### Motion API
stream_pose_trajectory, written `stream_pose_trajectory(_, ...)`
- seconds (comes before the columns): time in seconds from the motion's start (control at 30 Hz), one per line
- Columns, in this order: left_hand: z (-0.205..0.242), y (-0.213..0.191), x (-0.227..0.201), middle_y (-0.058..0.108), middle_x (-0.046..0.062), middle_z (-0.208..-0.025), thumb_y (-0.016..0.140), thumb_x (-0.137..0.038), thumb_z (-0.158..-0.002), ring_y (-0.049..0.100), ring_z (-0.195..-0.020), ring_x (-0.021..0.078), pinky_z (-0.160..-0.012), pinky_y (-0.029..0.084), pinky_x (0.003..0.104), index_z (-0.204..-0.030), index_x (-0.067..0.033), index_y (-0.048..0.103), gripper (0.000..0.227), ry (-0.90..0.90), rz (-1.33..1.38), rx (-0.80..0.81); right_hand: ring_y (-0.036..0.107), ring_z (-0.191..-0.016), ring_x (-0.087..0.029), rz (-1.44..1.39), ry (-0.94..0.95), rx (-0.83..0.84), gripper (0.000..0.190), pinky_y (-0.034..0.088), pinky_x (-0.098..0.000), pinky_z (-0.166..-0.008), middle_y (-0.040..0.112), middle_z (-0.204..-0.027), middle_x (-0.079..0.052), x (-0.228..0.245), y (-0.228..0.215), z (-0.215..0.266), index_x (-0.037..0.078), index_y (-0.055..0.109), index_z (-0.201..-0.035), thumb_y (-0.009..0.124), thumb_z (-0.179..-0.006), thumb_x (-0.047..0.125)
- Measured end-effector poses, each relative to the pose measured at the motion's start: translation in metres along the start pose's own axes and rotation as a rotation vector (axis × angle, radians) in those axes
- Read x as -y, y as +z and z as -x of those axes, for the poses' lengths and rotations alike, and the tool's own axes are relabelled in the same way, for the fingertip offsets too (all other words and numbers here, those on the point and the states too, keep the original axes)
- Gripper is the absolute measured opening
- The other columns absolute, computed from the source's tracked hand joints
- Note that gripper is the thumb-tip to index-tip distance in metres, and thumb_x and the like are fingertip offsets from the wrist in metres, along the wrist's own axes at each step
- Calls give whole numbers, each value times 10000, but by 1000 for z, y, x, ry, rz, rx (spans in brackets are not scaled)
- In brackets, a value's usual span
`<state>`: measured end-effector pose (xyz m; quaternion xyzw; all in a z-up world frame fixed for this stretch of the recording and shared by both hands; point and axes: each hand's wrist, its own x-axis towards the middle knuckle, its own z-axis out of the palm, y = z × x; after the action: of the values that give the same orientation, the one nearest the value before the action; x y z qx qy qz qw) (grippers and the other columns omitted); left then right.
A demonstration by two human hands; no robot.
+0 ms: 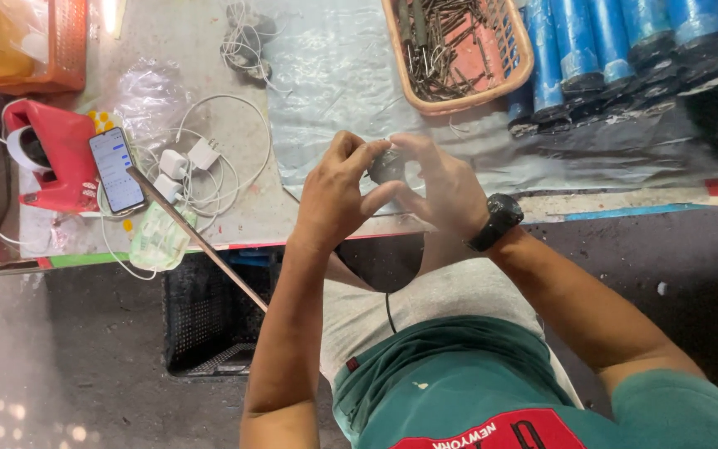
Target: The person is manually inserting candle wicks into blue cylindrical molds at a workbench.
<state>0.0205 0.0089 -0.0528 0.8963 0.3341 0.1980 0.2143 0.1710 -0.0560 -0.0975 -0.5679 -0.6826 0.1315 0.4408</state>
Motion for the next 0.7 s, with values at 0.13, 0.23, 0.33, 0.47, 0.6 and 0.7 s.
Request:
stream_pose_trajectory(0.13, -2, -2, 3, 444, 48, -845, 648, -330, -727, 575, -717, 296, -573, 486, 435, -1076, -157, 544, 403, 10, 5, 8, 614, -829, -278, 7, -75, -6, 431, 515, -319, -554, 563, -907, -132, -3, 2, -1, 58, 387, -1183, 537, -851, 289)
stream_pose_trajectory(0.23, -3, -1, 6, 453, 46, -861, 644, -326, -727, 577, -728, 288, -578, 488, 433, -1081, -164, 546, 401, 11, -8, 14, 610, -801, -275, 74, -140, -59, 418, 511, -318, -545, 568, -906, -120, 0, 3, -5, 60, 421, -1176, 558, -842, 271)
stream_pose_trajectory(0.33, -3, 4, 12, 446, 34, -861, 641, -322, -729, 572, -705, 269, -543, 486, 410, -1073, -172, 541, 388, 7, -20, 8, 612, -779, -255, 105, -219, -91, 379, 520, -327, -550, 574, -902, -86, 3, 7, -7, 87, 470, -1130, 623, -787, 134)
stream_pose_trajectory(0.47, -4, 2, 11, 445, 45, -880, 641, -287, -725, 578, -715, 296, -545, 492, 432, -1094, -176, 523, 403, 22, 4, 29, 604, -780, -236, 116, -209, -161, 340, 516, -323, -559, 560, -925, -67, 2, 14, -5, 95, 481, -1122, 589, -801, 116)
stream_pose_trajectory(0.6, -4, 1, 14, 445, 46, -898, 651, -252, -711, 582, -713, 307, -546, 495, 440, -1103, -181, 512, 422, 35, -29, 60, 608, -741, -232, 136, -231, -179, 403, 514, -329, -546, 549, -928, -54, 3, 17, -5, 132, 491, -1134, 619, -759, 60)
stream_pose_trajectory(0.7, -3, 0, 12, 445, 42, -899, 644, -251, -699, 583, -730, 292, -563, 499, 435, -1083, -171, 522, 411, 22, 12, 86, 601, -667, -234, 217, -266, -218, 300, 509, -325, -522, 543, -905, -68, -3, 23, 1, 139, 504, -1091, 598, -807, 152)
